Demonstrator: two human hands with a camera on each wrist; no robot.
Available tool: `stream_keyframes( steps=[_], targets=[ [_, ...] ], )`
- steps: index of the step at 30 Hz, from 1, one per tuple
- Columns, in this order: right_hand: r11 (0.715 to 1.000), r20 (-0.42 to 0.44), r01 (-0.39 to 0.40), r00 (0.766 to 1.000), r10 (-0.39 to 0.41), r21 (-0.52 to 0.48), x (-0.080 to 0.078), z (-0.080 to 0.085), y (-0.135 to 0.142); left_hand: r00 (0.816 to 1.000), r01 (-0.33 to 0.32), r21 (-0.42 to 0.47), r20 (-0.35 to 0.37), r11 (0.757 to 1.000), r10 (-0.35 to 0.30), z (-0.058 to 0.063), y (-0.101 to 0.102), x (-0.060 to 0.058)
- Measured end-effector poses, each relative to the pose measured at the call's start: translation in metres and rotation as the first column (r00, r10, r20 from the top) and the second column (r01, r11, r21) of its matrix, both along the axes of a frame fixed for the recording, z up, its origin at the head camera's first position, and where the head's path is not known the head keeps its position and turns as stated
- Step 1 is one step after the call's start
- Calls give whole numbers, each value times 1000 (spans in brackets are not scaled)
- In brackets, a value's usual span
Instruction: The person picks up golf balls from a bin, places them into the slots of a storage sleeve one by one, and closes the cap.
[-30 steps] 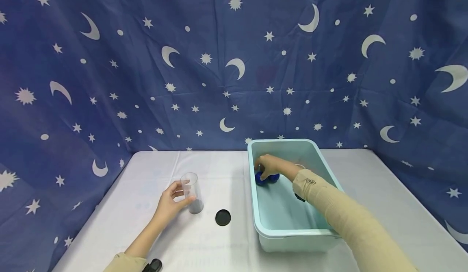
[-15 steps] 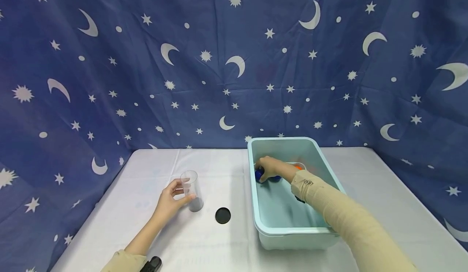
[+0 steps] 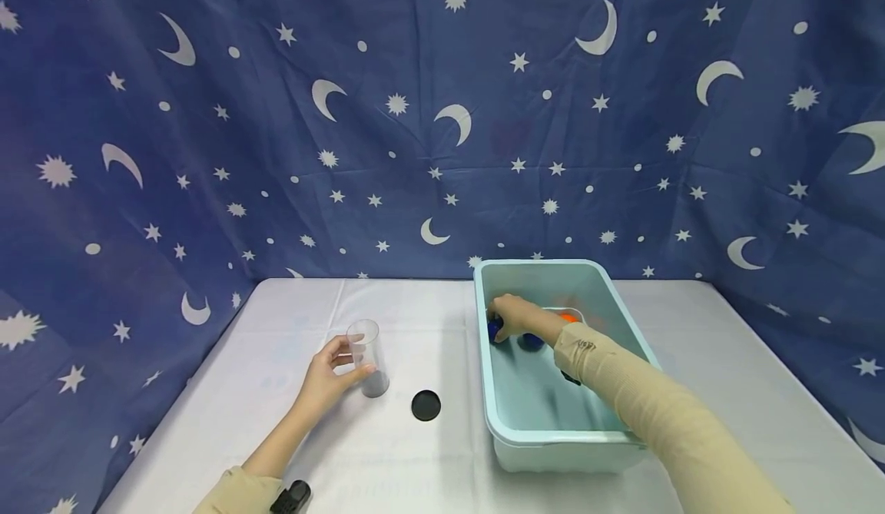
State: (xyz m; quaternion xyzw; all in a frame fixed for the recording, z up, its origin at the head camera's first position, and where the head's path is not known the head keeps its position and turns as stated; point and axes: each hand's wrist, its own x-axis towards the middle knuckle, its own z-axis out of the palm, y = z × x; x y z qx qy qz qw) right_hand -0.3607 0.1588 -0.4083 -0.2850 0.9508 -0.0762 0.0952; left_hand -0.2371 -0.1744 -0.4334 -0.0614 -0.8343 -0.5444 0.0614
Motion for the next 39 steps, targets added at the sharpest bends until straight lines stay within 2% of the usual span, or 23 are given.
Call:
stream_keyframes(
  steps=[1, 6, 18, 28, 35, 39],
  targets=[
    [999, 17, 28, 999, -28, 21, 9, 12, -4, 1000, 1, 4, -2, 1000, -1, 0, 0, -1],
    [999, -28, 9, 1000, -8, 40, 17, 25, -4, 1000, 1, 8, -4, 1000, -1, 0, 1, -3],
    [1000, -4, 14, 1000, -14, 25, 22, 34, -2, 1000, 0, 7, 13, 1000, 0, 0, 3, -2],
    [1000, -31, -28, 999, 28, 10, 27, 47, 1, 999, -12, 25, 44, 1000, 11, 0, 1, -1],
    [1000, 16, 9, 1000, -8, -28, 30, 53, 6, 1000, 5, 34, 13, 999, -6, 0, 2, -2],
    [999, 12, 5, 1000, -5, -35, 31, 53, 10, 1000, 15, 43, 14, 999, -15, 1, 3, -3]
  ],
)
